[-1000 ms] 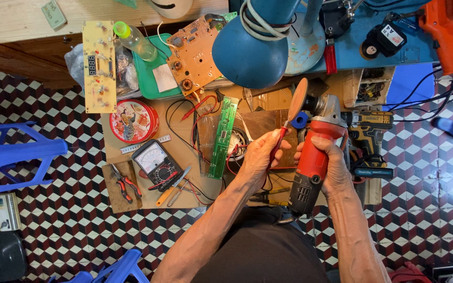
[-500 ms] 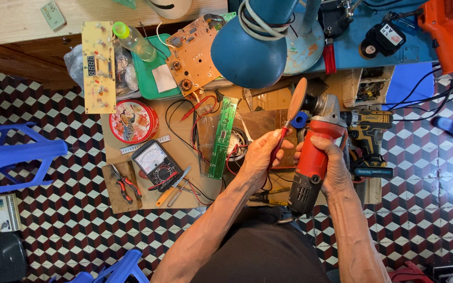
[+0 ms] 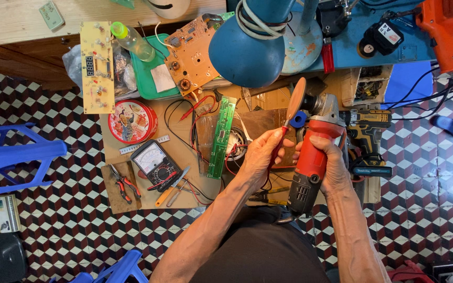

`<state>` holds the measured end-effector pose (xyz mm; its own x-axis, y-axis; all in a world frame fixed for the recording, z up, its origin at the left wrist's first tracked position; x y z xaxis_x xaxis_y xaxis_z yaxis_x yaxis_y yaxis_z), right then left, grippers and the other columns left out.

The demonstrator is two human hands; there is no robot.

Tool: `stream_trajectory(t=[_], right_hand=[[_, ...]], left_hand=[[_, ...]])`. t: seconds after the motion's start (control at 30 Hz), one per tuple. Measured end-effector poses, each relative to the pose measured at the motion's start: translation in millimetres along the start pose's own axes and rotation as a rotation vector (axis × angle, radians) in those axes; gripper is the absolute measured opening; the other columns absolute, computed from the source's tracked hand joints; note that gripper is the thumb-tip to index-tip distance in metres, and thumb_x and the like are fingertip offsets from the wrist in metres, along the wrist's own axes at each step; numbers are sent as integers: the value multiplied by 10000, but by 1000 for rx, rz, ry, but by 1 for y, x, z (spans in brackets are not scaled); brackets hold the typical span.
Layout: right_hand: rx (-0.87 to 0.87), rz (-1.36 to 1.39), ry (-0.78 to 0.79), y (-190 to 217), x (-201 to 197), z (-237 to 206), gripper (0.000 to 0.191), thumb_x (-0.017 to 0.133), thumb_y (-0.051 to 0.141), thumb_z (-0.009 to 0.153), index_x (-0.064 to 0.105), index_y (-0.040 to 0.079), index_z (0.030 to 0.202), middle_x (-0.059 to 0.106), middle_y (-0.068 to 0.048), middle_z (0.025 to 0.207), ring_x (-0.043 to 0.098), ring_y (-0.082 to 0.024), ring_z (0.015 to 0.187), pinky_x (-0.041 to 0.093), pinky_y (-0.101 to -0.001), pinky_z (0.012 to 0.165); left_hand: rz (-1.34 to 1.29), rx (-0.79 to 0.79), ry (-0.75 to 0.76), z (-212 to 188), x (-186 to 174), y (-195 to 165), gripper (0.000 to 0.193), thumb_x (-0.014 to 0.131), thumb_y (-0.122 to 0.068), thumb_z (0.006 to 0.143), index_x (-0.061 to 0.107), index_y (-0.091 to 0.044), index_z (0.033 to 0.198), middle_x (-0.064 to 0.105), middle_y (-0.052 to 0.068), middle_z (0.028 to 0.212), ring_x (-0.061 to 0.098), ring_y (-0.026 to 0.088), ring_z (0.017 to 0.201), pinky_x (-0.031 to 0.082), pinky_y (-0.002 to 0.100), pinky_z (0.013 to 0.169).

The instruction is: The person uses a handheld angle grinder to grind the tip of a multimeter probe wire. They repeatedly press the spinning grinding wheel against the wire tip while holding the probe with the other hand.

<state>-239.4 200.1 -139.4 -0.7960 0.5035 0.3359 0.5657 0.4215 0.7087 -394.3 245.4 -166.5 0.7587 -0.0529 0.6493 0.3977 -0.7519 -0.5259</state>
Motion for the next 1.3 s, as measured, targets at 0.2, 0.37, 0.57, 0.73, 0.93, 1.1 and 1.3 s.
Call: stream_trajectory(t=[0.2,0.37,0.57,0.73,0.93,1.1,1.3], right_hand=[[9,-26,-35,0,-2,-1,546,735,336,800,579,6,1207,701,-125,900,714,-214,755,633,-374,701],[14,-10,-37,-1,-4,-1,540,735,336,807,583,-3,1197,703,-135,909,715,-215,744,634,-374,696],[23,6,-39,-3,-9,0,516,735,329,815,595,-6,1182,700,-133,903,719,-217,740,636,-382,692],[15,15,-31,-4,-9,0,511,734,324,820,590,0,1188,700,-132,907,718,-216,744,636,-382,692],[3,-20,-51,-1,-6,-4,538,733,335,804,589,-9,1193,703,-138,913,719,-213,739,637,-377,687],[-4,-41,-56,1,-4,-5,569,743,349,785,585,-7,1199,702,-131,910,719,-210,741,638,-373,689],[2,-13,-39,1,-3,-5,558,740,332,798,556,15,1219,691,-124,894,713,-212,743,635,-378,688]], left_hand=[[9,25,-4,2,-2,0,398,611,-315,1032,610,-27,1307,699,22,950,551,41,732,447,185,613],[29,32,-32,1,-3,0,413,637,-291,1020,607,-14,1324,687,28,961,553,49,743,455,193,626],[15,25,-38,1,-2,0,421,648,-275,1007,602,-9,1330,684,35,963,555,55,741,460,198,620],[15,23,-32,0,-1,0,426,649,-278,1006,599,-7,1332,684,40,969,563,57,746,460,197,619],[8,14,-35,-1,0,1,423,662,-265,995,598,-15,1329,687,45,981,577,61,757,459,197,618],[13,15,-32,-3,2,-1,414,673,-258,989,608,-15,1317,682,41,984,585,60,769,465,200,621],[33,28,-54,-4,3,-5,419,704,-235,960,617,-5,1299,675,38,951,588,70,758,472,206,583]])
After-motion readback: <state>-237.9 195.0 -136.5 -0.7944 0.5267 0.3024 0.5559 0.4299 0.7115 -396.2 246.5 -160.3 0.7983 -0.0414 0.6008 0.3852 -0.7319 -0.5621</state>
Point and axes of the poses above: each hand's wrist, its own z-axis towards the middle knuckle, its own x-axis out of the palm, y = z × x, the point moved 6 cm from there along z, towards the middle knuckle
